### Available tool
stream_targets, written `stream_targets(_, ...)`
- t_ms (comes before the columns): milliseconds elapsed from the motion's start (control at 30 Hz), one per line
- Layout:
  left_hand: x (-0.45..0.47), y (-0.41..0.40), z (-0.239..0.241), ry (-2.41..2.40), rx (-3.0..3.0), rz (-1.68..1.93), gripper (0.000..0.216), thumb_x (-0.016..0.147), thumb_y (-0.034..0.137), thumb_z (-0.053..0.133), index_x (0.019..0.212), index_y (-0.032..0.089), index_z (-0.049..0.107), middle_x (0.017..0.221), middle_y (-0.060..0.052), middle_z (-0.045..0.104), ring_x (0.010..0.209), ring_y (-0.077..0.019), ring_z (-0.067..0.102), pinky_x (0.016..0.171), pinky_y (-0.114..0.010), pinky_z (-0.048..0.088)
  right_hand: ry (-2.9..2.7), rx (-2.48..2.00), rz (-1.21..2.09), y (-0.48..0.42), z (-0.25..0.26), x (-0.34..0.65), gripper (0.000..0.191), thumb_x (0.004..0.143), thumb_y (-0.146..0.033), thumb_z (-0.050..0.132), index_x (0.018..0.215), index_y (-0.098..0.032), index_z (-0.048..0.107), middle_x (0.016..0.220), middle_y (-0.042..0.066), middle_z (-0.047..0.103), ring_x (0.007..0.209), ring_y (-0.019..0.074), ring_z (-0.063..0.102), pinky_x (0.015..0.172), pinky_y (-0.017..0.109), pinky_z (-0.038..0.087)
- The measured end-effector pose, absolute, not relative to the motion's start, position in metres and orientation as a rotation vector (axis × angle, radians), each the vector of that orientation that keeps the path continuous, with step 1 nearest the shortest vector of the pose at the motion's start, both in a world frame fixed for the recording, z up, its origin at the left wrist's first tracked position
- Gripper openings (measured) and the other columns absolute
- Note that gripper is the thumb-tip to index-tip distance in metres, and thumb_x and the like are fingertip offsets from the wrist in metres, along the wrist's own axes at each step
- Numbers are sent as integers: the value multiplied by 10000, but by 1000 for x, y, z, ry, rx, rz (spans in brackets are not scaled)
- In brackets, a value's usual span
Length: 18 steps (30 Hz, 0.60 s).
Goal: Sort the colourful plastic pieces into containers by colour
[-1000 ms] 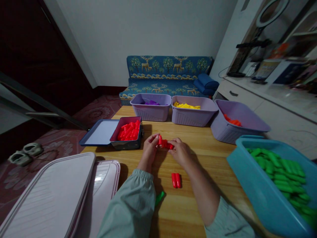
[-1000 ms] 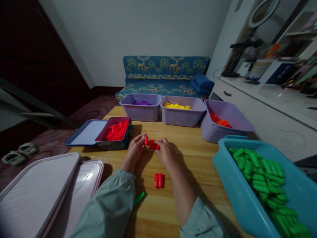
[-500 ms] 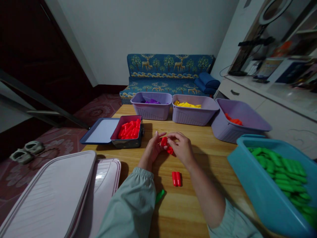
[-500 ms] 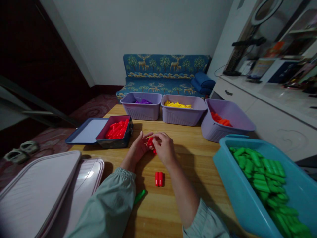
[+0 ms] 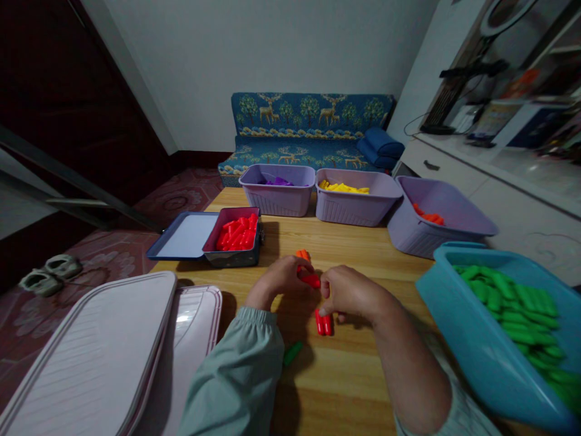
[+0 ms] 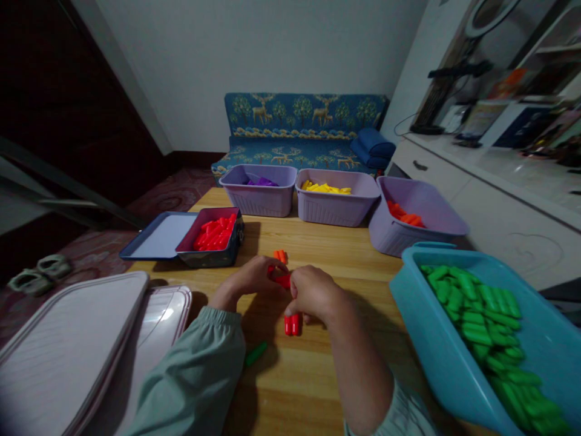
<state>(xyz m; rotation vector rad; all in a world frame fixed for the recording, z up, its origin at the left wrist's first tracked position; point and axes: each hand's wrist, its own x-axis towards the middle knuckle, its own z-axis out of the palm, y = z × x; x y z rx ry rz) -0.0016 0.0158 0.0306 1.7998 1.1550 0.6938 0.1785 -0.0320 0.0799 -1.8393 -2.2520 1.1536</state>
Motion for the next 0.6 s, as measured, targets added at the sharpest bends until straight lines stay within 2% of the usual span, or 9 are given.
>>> stream_targets(100,5,10,32,1232,1928,647,315,345,138,847,606,251,709,548,14,594,502,-131,476,505,-229,316,-2177,-1913,1251,-38,76,170,237,566,-127,774,573,-193,546,368,-47,517,337,143,526,405,233,392)
stream_targets(233,13,8,27,1218,1883,770,234,436,82,769,560,266,696,501,-4,566,505,-157,476,549,-255,331,-2202,-1957,1318,-42,63,155,255,543,-80,756,518,-187,525,403,-25,545,326,134,514,392,243,416)
stream_targets(300,12,11,23,1221,1890,799,208,480,79,727,578,262,711,514,-15,585,507,-157,478,554,-257,332,-2275,-1945,1177,-39,58,153,264,511,-79,761,507,-191,522,434,-22,555,350,132,526,406,241,411)
stream_targets(400,8,16,19,1316,1898,798,85,534,188,758,600,217,714,549,-22,596,519,-148,484,559,-255,332,-2316,-1908,743,-25,52,160,249,488,-88,760,524,-198,539,514,-9,589,498,149,594,484,234,413)
stream_targets(467,6,20,18,1381,1780,819,154,562,299,779,595,180,689,531,-6,562,508,-127,459,536,-242,317,-2111,-1876,542,-10,48,168,182,556,-167,755,612,-206,586,598,7,629,604,160,619,544,239,431)
stream_targets(533,7,22,17,1366,1544,870,260,607,394,764,616,155,663,516,10,532,484,-102,423,488,-219,286,-1788,-1742,547,4,43,173,139,665,-265,704,751,-204,614,688,21,661,644,153,626,580,243,461)
stream_targets(600,11,23,17,1248,1229,935,309,665,441,723,677,142,647,546,4,550,476,-91,429,449,-198,272,-1502,-1517,715,14,36,171,212,724,-333,646,869,-185,602,763,37,675,633,139,628,573,243,489)
